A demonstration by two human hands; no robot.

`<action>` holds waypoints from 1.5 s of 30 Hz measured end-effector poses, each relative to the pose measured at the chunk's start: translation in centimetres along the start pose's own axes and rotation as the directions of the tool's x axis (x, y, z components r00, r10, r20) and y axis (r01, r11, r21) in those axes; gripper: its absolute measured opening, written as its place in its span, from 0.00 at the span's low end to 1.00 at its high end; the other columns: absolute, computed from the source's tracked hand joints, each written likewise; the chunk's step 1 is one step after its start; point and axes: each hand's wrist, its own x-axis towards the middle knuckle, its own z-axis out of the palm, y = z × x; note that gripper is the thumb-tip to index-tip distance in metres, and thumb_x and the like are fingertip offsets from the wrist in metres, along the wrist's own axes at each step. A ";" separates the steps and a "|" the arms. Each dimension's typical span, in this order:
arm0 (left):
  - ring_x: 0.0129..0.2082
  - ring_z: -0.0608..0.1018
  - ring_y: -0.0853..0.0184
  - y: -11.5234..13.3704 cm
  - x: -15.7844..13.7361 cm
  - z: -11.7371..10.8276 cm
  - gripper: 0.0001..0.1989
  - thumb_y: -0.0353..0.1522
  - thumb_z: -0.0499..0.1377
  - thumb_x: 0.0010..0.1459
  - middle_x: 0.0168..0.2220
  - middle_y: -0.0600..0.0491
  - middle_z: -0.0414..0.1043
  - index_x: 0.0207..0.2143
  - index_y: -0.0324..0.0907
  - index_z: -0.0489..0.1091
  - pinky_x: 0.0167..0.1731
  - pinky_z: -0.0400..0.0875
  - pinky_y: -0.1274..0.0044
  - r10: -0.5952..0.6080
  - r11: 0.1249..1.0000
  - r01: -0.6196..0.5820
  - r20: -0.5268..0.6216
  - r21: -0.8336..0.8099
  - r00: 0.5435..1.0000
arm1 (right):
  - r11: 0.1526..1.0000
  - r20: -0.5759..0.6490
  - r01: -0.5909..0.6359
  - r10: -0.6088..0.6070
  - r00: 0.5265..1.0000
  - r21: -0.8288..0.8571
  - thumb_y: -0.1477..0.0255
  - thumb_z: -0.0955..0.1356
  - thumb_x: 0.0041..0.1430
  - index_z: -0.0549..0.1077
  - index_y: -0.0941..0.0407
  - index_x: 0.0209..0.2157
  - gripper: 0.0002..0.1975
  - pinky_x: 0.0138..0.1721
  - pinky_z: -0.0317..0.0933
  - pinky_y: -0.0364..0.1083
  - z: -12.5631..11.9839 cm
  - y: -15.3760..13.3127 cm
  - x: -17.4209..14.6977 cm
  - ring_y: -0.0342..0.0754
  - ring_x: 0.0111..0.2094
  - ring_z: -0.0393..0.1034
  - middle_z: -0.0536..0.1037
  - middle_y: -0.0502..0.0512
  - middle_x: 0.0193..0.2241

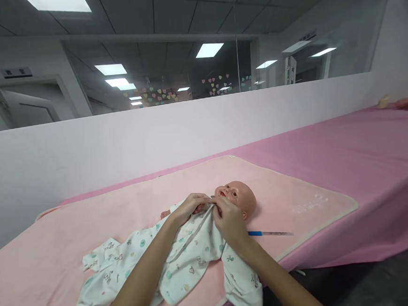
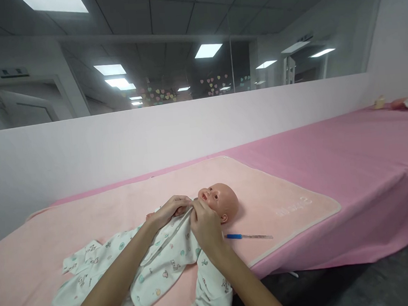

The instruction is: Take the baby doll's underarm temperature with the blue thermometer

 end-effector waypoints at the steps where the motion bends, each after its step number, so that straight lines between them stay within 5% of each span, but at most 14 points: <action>1: 0.17 0.51 0.78 -0.1 0.0 -0.1 0.11 0.37 0.57 0.47 0.16 0.62 0.50 0.23 0.36 0.66 0.19 0.42 0.80 0.010 1.000 -0.010 -0.004 -0.012 1.000 | 1.000 -0.031 -0.018 0.018 0.999 0.006 0.80 0.57 0.55 0.71 0.57 0.34 0.13 0.31 0.62 0.43 0.7 0.0 0.3 0.46 0.31 0.69 0.74 0.55 0.29; 8: 0.18 0.51 0.78 0.0 -0.3 -0.3 0.12 0.37 0.57 0.45 0.15 0.62 0.48 0.23 0.36 0.66 0.19 0.42 0.80 -0.009 1.000 0.009 0.028 0.003 1.000 | 0.993 -0.189 -0.024 0.047 0.981 0.119 0.77 0.57 0.59 0.71 0.57 0.36 0.12 0.37 0.63 0.45 2.6 0.4 -0.7 0.47 0.37 0.69 0.74 0.57 0.34; 15: 0.17 0.50 0.77 0.8 -0.6 -0.3 0.11 0.37 0.58 0.45 0.13 0.62 0.48 0.22 0.36 0.67 0.20 0.43 0.79 -0.028 0.997 0.023 0.070 0.069 0.997 | 0.981 -0.068 -0.072 0.085 0.994 0.179 0.75 0.58 0.59 0.70 0.57 0.36 0.11 0.36 0.63 0.44 2.3 1.0 -1.0 0.46 0.34 0.69 0.74 0.55 0.32; 22: 0.18 0.53 0.77 1.4 -1.1 -1.0 0.15 0.40 0.58 0.47 0.16 0.61 0.51 0.28 0.35 0.69 0.20 0.45 0.79 0.004 0.980 -0.044 0.202 0.195 0.979 | 0.984 -0.087 -0.097 0.110 0.990 0.148 0.73 0.58 0.60 0.71 0.57 0.37 0.12 0.37 0.63 0.45 2.4 1.0 -1.3 0.47 0.35 0.69 0.75 0.56 0.33; 33: 0.19 0.58 0.76 1.8 -1.0 -0.7 0.13 0.35 0.55 0.46 0.17 0.58 0.58 0.31 0.36 0.74 0.19 0.50 0.81 0.092 0.726 -0.168 0.148 0.667 0.985 | 0.985 -0.059 -0.122 0.130 0.990 0.119 0.69 0.57 0.61 0.71 0.57 0.31 0.13 0.33 0.62 0.44 2.3 1.0 -1.3 0.46 0.31 0.69 0.74 0.56 0.29; 45: 0.18 0.56 0.76 2.8 -1.5 -0.9 0.14 0.38 0.58 0.46 0.14 0.59 0.56 0.28 0.35 0.76 0.18 0.49 0.81 0.111 0.748 -0.212 0.196 0.629 0.974 | 0.962 -0.055 -0.114 0.131 0.990 0.250 0.74 0.58 0.59 0.71 0.57 0.34 0.11 0.35 0.62 0.44 1.8 1.1 -1.4 0.46 0.34 0.69 0.75 0.56 0.32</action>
